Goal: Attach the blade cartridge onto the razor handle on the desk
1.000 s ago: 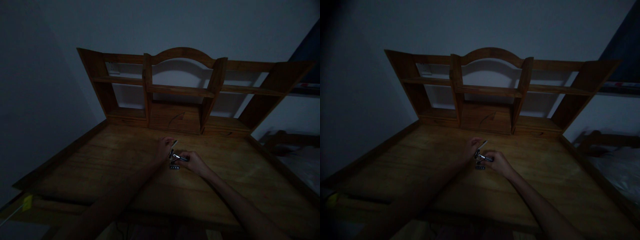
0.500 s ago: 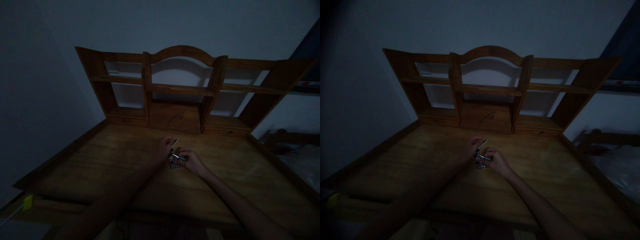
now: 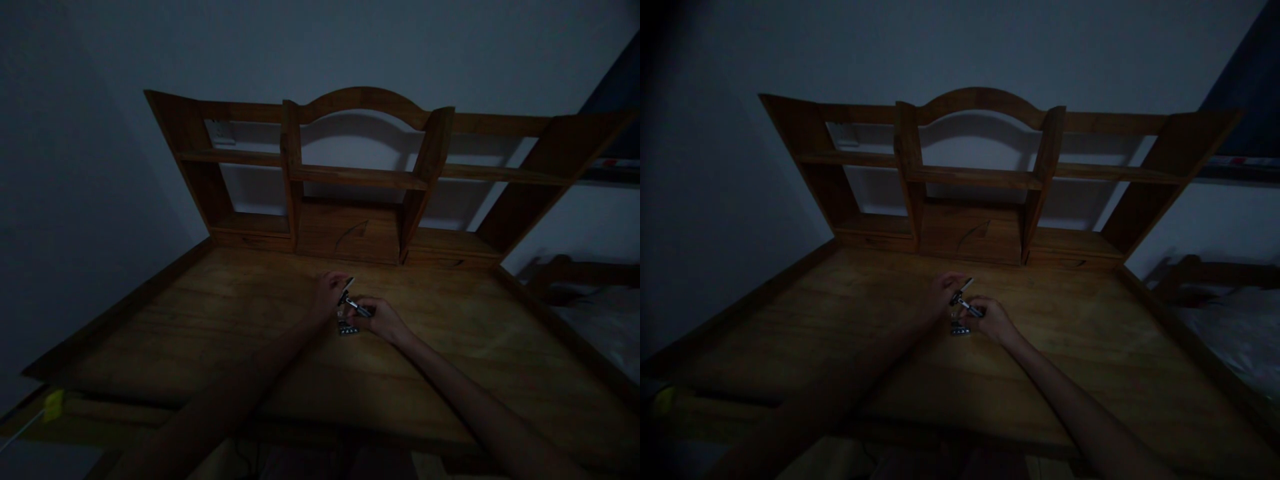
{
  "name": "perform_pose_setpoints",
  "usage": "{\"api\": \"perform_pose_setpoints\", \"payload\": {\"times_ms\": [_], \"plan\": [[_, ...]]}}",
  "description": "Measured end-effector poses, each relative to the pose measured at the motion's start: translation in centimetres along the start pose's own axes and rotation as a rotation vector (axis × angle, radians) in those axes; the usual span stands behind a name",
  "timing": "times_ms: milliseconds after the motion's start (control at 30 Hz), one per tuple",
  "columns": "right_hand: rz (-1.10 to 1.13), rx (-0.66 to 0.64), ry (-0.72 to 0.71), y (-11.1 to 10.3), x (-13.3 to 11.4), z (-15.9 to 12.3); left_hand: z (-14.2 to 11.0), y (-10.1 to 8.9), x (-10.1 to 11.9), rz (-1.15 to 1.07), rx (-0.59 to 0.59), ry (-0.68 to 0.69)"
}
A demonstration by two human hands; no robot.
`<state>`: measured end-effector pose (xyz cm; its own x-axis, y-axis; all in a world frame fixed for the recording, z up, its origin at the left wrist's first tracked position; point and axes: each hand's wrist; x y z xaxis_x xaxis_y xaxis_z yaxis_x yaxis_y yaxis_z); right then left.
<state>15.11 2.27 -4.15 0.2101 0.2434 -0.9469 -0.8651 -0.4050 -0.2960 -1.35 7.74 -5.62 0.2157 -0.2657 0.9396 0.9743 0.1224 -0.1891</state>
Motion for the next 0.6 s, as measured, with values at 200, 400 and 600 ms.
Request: {"api": "perform_pose_setpoints", "payload": {"times_ms": [200, 400, 600], "plan": [[0.029, 0.059, 0.086, -0.1, 0.6, 0.8, 0.1, 0.1, -0.3, -0.032, -0.015, 0.011], [0.081, 0.029, 0.152, 0.0, 0.3, 1.3, 0.1, -0.1, -0.1, -0.02, -0.016, 0.014], [0.092, 0.0, 0.205, 0.2, -0.9, 1.8, 0.0, -0.1, -0.1, -0.029, -0.011, 0.013]]}}
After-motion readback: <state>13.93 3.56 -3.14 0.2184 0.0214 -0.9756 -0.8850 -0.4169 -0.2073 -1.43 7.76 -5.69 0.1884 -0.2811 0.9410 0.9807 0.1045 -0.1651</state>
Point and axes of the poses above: each hand's wrist, its own z-axis towards the middle knuckle, its own y-axis out of the palm, x = y × z, and after that the axes turned 2 degrees about -y, right-handed
